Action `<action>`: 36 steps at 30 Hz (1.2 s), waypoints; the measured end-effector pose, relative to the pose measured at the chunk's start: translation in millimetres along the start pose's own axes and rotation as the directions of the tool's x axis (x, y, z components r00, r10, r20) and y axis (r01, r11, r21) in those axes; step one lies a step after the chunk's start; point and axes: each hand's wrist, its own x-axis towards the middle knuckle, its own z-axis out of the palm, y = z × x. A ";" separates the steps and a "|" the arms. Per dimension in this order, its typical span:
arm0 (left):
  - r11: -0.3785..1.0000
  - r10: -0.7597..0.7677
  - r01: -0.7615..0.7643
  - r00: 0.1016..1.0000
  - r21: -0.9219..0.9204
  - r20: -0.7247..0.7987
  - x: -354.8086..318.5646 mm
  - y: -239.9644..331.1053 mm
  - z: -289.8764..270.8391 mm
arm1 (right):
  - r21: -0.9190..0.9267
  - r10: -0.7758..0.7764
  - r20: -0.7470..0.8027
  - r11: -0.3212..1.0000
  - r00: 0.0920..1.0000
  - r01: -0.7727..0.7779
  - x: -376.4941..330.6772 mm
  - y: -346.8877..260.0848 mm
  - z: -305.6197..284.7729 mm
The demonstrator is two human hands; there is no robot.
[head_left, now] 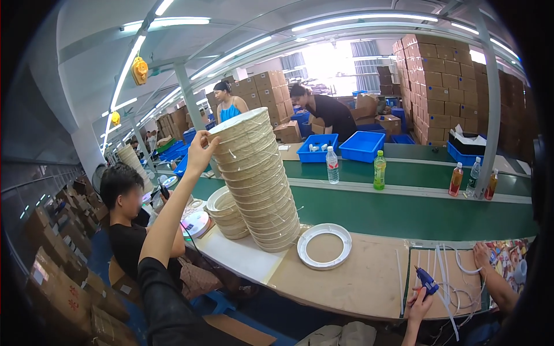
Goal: Applying hot glue to circular plastic rings and assembling them into stacks on a production line.
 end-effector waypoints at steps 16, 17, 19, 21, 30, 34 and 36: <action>0.993 0.062 -0.066 0.997 0.103 0.042 -7.0 -3.1 -6.3 | -0.014 -0.007 0.008 1.000 1.000 0.007 1.9 4.2 -0.4; 0.991 0.086 -0.090 0.995 0.095 0.041 -7.6 -5.0 -8.0 | -0.014 -0.006 0.008 1.000 1.000 0.006 1.2 2.0 0.9; 0.991 0.086 -0.090 0.995 0.096 0.043 -4.5 -8.7 -9.7 | 0.011 -0.009 0.002 1.000 1.000 0.009 -0.7 -5.1 2.9; 0.991 0.085 -0.089 0.995 0.095 0.045 -4.2 -13.1 -10.6 | -0.009 -0.012 0.008 1.000 1.000 0.012 0.8 -1.3 1.3; 0.987 0.151 -0.137 0.971 0.087 -0.186 -43.2 32.3 -1.9 | -0.052 0.007 0.018 0.999 1.000 -0.006 0.8 -0.8 -0.3; 0.894 0.447 -0.445 0.886 0.041 -0.125 -110.9 124.4 29.9 | -0.050 -0.012 -0.007 0.999 1.000 0.012 -6.3 2.2 -9.5; 0.794 0.600 -0.606 0.794 0.053 0.094 -153.7 130.2 39.8 | -0.085 0.045 -0.055 0.995 0.997 -0.050 -5.1 2.2 -3.0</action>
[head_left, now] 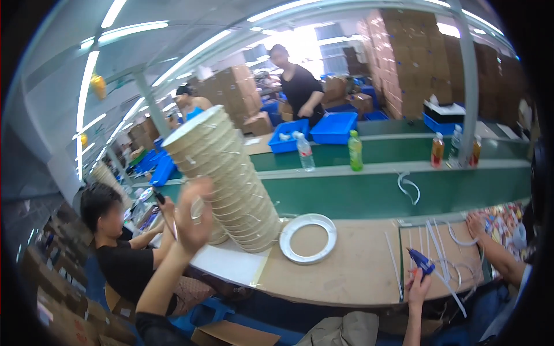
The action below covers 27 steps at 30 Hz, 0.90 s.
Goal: Applying hot glue to circular plastic rings and assembling them into stacks on a production line.
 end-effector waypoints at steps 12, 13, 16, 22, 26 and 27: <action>0.795 0.263 0.168 0.770 -0.583 0.581 -116.2 112.0 215.5 | -0.118 0.033 -0.032 0.992 0.999 -0.037 -0.6 -23.3 12.5; 0.793 0.270 0.166 0.767 -0.586 0.582 -108.1 116.4 231.4 | -0.117 0.036 -0.040 0.992 0.999 -0.041 -1.3 -24.8 11.8; 0.738 0.221 0.283 0.756 -0.613 0.616 -73.7 121.9 285.4 | -0.119 0.016 -0.034 0.993 0.999 -0.020 -4.1 -32.5 12.8; 0.715 0.097 0.402 0.753 -0.572 0.651 -40.6 106.0 433.6 | -0.067 -0.022 -0.041 0.998 0.999 0.019 -8.1 -38.7 15.9; 0.762 0.150 0.369 0.699 -0.533 0.699 -22.2 122.7 507.0 | -0.126 -0.010 0.023 0.992 1.000 0.013 -6.1 -42.1 7.4; 0.800 0.182 0.294 0.711 -0.523 0.679 -18.0 127.3 525.2 | -0.099 -0.005 0.030 0.995 1.000 0.008 -5.6 -44.7 8.0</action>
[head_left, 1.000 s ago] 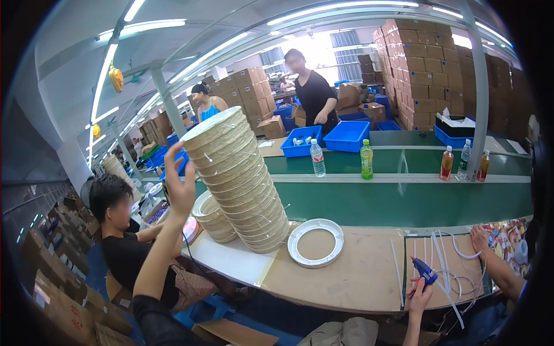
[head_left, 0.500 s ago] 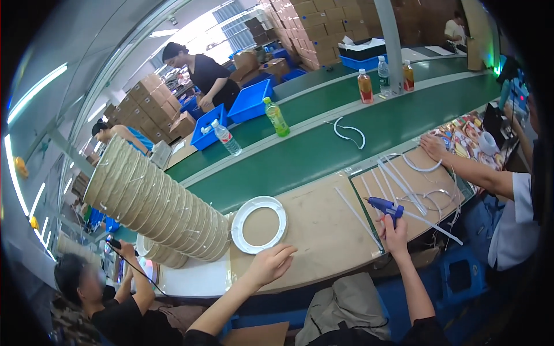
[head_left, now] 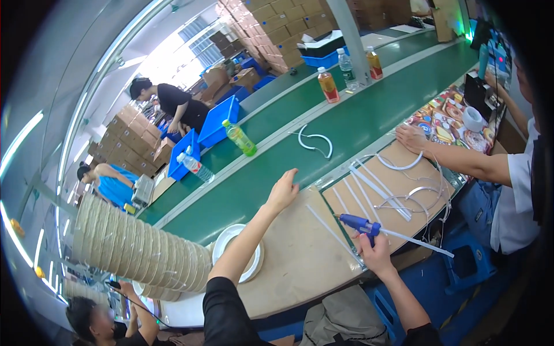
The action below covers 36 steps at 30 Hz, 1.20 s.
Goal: Applying hot glue to circular plastic rings and assembling them into stacks on a production line.
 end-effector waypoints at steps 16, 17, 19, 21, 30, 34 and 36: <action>0.953 0.051 -0.065 0.997 0.297 0.053 108.2 -2.9 36.0 | -0.108 -0.051 -0.008 0.993 0.999 0.050 3.2 8.7 -3.5; 0.958 0.115 -0.103 0.993 0.267 -0.030 99.8 -3.0 26.6 | -0.069 -0.031 -0.003 0.997 1.000 0.031 0.8 7.4 -3.8; 0.982 0.084 -0.064 0.990 0.176 -0.109 80.6 18.8 2.4 | 0.003 0.013 -0.026 1.000 1.000 -0.013 -2.3 3.7 -4.5; 0.992 0.062 -0.039 0.979 0.123 -0.193 54.3 29.0 -33.2 | 0.026 0.002 -0.064 1.000 0.998 -0.001 -2.4 4.8 1.5; 0.673 -0.302 -0.055 0.890 -0.737 -0.341 -110.2 127.4 -144.4 | 0.024 -0.039 -0.002 0.999 0.999 0.039 3.0 26.2 4.4; 0.560 -0.358 0.010 0.905 -0.829 -0.231 -208.7 157.0 -136.2 | 0.042 0.126 -0.112 0.992 0.986 -0.122 3.0 34.3 -8.6; 0.509 -0.356 0.085 0.927 -0.856 -0.120 -252.8 167.6 -124.7 | 0.134 0.180 -0.199 0.979 0.963 -0.155 7.4 22.2 -8.4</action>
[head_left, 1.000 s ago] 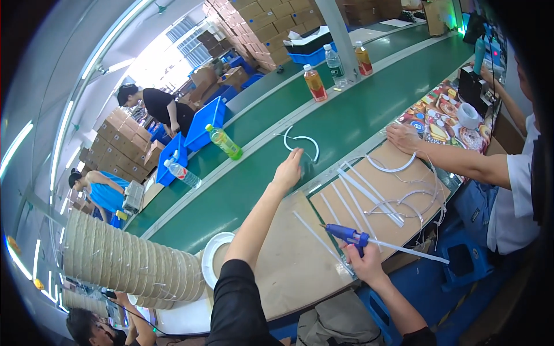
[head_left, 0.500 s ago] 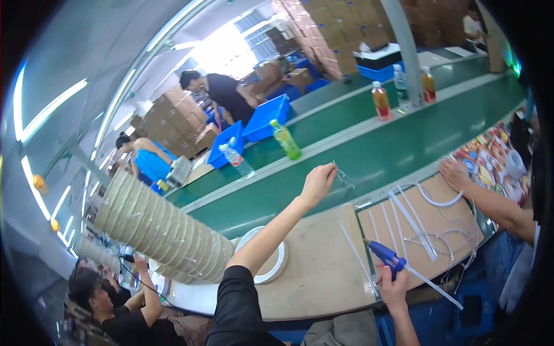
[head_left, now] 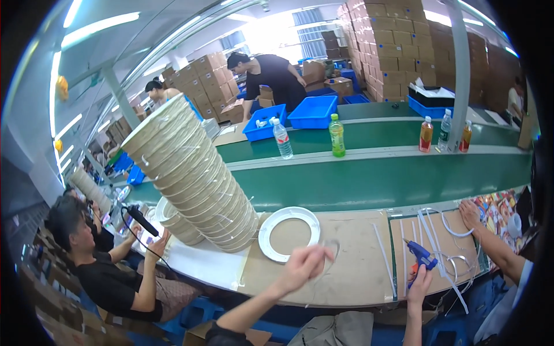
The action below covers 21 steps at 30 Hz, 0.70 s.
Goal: Applying hot glue to circular plastic rings and assembling them into stacks on a production line.
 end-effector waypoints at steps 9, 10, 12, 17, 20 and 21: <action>0.912 -0.192 0.189 0.981 -0.364 0.027 -125.3 -23.6 3.8 | -0.087 0.361 0.352 0.931 0.864 -0.354 115.7 -7.3 6.0; 0.911 -0.180 0.167 0.984 -0.378 0.002 -127.5 -26.3 3.1 | -0.065 0.343 0.419 0.935 0.841 -0.349 128.3 2.7 -3.1; 0.914 -0.152 0.152 0.988 -0.376 0.030 -139.1 -26.8 5.0 | -0.182 0.340 0.397 0.940 0.853 -0.290 126.3 -10.0 -15.8; 0.915 -0.206 0.208 0.978 -0.346 0.045 -145.5 -25.7 4.2 | -0.580 -0.140 0.541 0.651 0.829 0.489 44.6 -41.6 -10.0; 0.937 -0.150 0.194 0.974 -0.290 0.167 -126.9 -24.6 16.6 | -0.241 -0.134 0.766 0.847 0.629 0.474 -102.7 -96.7 66.6; 0.958 -0.131 0.181 0.966 -0.224 0.222 -121.3 -18.0 20.7 | -0.269 0.052 0.867 0.886 0.496 0.378 -122.5 -108.9 70.6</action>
